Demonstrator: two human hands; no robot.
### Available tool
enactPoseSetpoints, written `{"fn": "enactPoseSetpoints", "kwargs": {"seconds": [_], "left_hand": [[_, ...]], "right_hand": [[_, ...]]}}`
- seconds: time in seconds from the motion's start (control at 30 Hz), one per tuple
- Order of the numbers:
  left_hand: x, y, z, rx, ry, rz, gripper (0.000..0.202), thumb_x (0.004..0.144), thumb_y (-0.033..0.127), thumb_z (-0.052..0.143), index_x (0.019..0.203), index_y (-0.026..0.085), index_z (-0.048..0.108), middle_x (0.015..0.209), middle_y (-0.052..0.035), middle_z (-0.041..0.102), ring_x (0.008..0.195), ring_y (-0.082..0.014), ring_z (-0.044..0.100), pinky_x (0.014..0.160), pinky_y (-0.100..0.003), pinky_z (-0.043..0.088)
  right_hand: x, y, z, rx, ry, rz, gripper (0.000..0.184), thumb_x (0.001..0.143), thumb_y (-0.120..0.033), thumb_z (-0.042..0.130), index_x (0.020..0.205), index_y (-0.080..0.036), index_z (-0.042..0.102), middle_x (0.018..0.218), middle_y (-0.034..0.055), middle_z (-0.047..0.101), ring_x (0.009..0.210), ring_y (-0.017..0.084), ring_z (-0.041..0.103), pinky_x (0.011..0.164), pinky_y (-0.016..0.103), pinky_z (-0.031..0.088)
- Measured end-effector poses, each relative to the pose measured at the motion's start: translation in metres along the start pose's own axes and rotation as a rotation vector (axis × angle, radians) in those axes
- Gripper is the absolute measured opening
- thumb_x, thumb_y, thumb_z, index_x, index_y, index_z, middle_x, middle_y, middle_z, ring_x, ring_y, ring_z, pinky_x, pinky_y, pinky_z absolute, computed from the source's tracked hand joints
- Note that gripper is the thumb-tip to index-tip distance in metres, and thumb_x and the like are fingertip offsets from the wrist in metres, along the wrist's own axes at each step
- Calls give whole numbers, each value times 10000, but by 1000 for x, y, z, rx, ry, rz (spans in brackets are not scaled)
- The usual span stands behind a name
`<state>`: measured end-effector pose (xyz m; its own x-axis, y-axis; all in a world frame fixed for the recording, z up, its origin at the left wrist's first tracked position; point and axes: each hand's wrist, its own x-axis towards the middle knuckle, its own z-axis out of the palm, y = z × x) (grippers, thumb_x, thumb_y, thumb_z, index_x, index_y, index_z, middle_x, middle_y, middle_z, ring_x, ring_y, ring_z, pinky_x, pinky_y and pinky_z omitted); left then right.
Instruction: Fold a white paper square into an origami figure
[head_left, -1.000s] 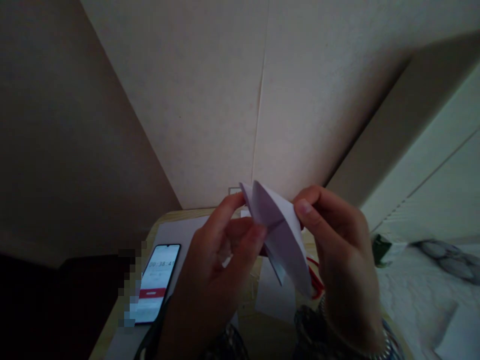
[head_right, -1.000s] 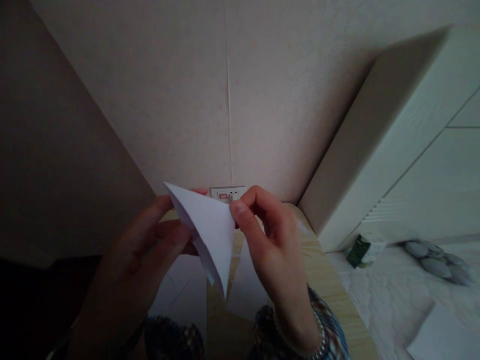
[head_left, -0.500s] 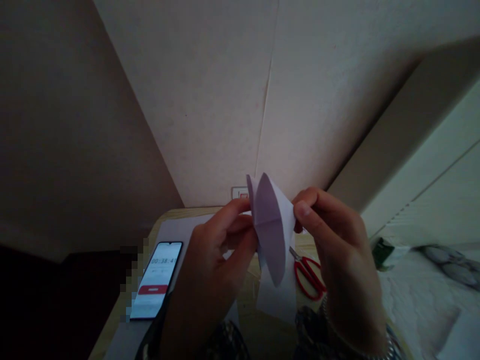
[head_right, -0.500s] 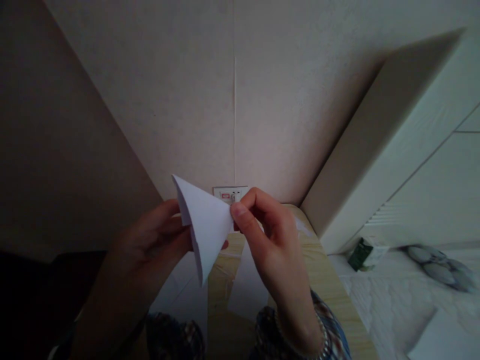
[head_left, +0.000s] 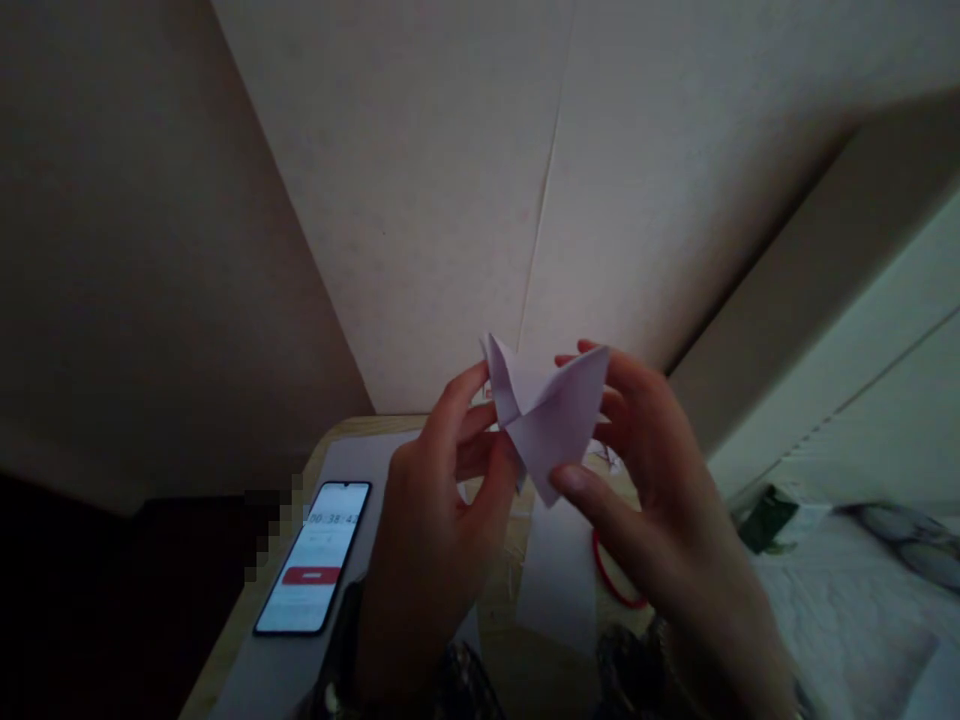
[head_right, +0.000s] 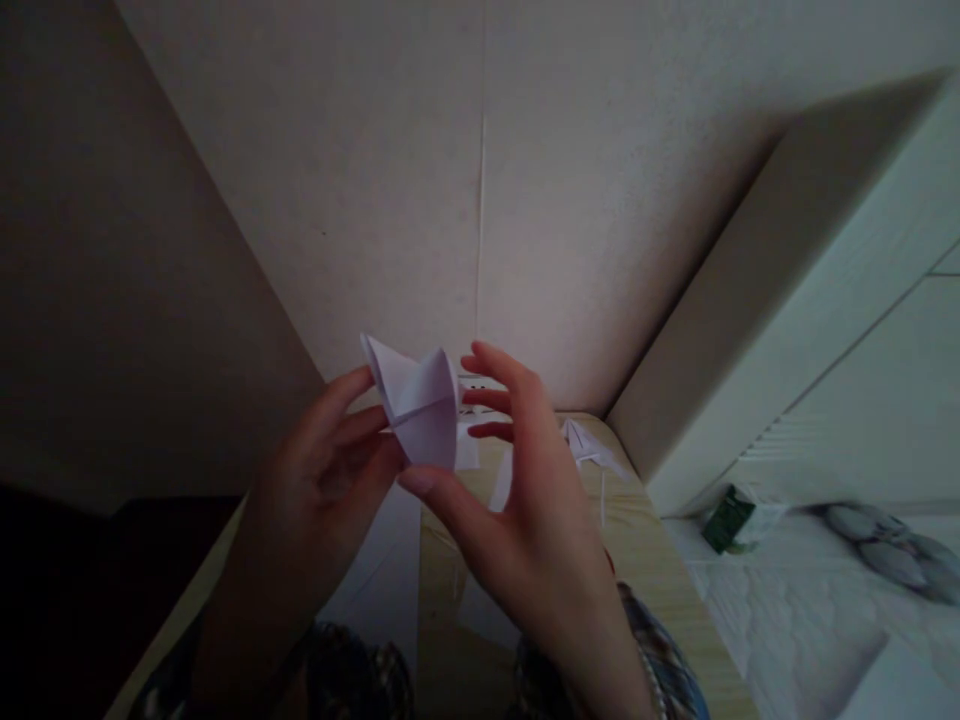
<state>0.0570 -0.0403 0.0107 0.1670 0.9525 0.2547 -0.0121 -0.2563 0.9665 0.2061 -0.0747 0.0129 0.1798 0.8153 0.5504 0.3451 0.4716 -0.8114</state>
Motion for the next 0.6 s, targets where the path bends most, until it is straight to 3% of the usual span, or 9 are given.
{"fn": "enactPoseSetpoints", "kwargs": {"seconds": [0.1,0.2,0.33,0.47,0.53,0.6], "left_hand": [[0,0,-1,-86,-71,11,539,928,212,729,1445,267,585,1302,-60,790,1160,-251,764,905,-289,649],[1,1,-3,-123,-104,13,515,942,265,737,1436,314,599,1399,-27,738,1244,-229,713,920,-272,633],[6,2,-6,-103,-155,45,247,933,216,738,1155,318,774,1315,24,775,1224,-197,697,909,-232,598],[10,4,-11,-111,-159,-1,167,900,141,737,902,285,821,992,38,834,921,-151,765,788,-193,596],[12,2,-15,-146,-159,-56,174,872,120,760,868,283,822,825,66,807,746,-105,751,654,-137,567],[13,0,-17,-221,-177,-99,194,813,85,802,848,274,827,736,80,784,665,-81,730,580,-104,532]], "right_hand": [[2,2,3,-104,-35,-26,387,907,-223,707,1286,-227,625,1310,108,731,1159,257,706,969,405,581],[4,6,1,-108,-63,-88,295,946,-128,585,1191,-241,706,1243,79,764,1142,238,710,1003,417,551],[6,9,-6,-77,-86,-94,277,971,-133,595,1088,-291,790,1214,43,772,1121,215,715,969,381,546],[8,8,-12,-43,-35,-8,184,910,-177,678,871,-279,826,927,14,796,814,201,722,726,324,573],[9,7,-15,-8,-18,104,116,873,-218,725,804,-258,809,755,-5,771,600,176,650,530,285,517],[10,9,-19,13,-12,185,46,834,-250,771,795,-240,793,659,-16,732,507,166,597,426,264,454]]}}
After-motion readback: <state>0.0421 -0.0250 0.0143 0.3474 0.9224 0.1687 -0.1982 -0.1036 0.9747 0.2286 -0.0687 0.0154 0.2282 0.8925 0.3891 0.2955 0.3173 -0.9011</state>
